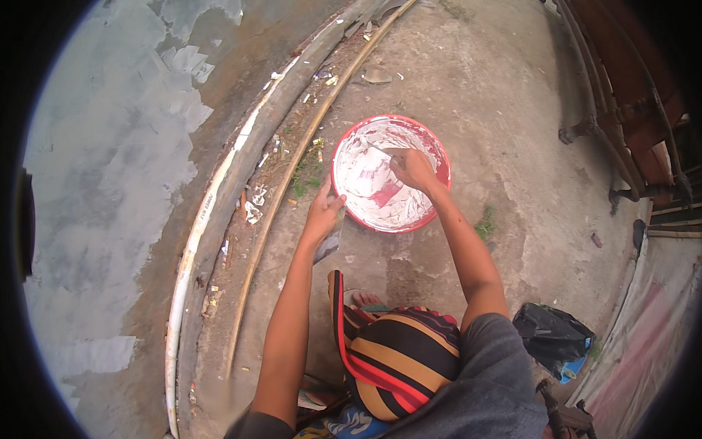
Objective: The person applies white plaster to a weathered exterior wall using a trowel and a smaller scraper. They repeatedly scoop plaster from a red bucket, spread it on the wall, and smooth the surface. The person occasionally scrapes excess plaster from the trowel and continues working on adjacent sections.
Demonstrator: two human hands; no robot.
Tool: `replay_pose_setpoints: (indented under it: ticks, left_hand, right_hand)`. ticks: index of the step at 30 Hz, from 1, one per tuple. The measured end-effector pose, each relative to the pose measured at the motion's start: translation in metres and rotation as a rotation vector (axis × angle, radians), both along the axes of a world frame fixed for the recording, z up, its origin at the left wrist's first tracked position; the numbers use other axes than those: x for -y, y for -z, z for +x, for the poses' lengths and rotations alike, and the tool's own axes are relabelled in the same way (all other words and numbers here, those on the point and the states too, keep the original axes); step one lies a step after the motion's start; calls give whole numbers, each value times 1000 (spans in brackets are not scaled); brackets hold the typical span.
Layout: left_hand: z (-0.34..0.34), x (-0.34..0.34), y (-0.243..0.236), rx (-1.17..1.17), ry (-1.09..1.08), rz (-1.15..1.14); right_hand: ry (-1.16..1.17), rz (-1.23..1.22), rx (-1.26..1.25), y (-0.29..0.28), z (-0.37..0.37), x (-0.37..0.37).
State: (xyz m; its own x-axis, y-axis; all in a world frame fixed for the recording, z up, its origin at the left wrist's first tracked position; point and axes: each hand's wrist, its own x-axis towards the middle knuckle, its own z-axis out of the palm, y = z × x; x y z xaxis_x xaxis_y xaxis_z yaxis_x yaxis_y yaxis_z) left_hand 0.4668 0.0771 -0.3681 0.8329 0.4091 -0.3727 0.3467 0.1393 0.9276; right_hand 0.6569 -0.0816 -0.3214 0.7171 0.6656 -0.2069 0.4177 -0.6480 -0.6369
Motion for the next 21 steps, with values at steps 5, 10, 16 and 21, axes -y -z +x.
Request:
replay_pose_setpoints:
  ticks: [5, 10, 16, 21]
  left_hand:
    - [-2, 2, -2, 18, -18, 23]
    - [-1, 4, -5, -14, -24, -11]
    - [-1, 5, -2, 2, -31, -67]
    - [1, 4, -1, -20, -19, -65]
  right_hand:
    - [128, -76, 89, -1, 0, 4]
    - [129, -145, 261, 0, 1, 2]
    - [35, -31, 261, 23, -34, -24]
    - [-175, -105, 208, 21, -40, -21]
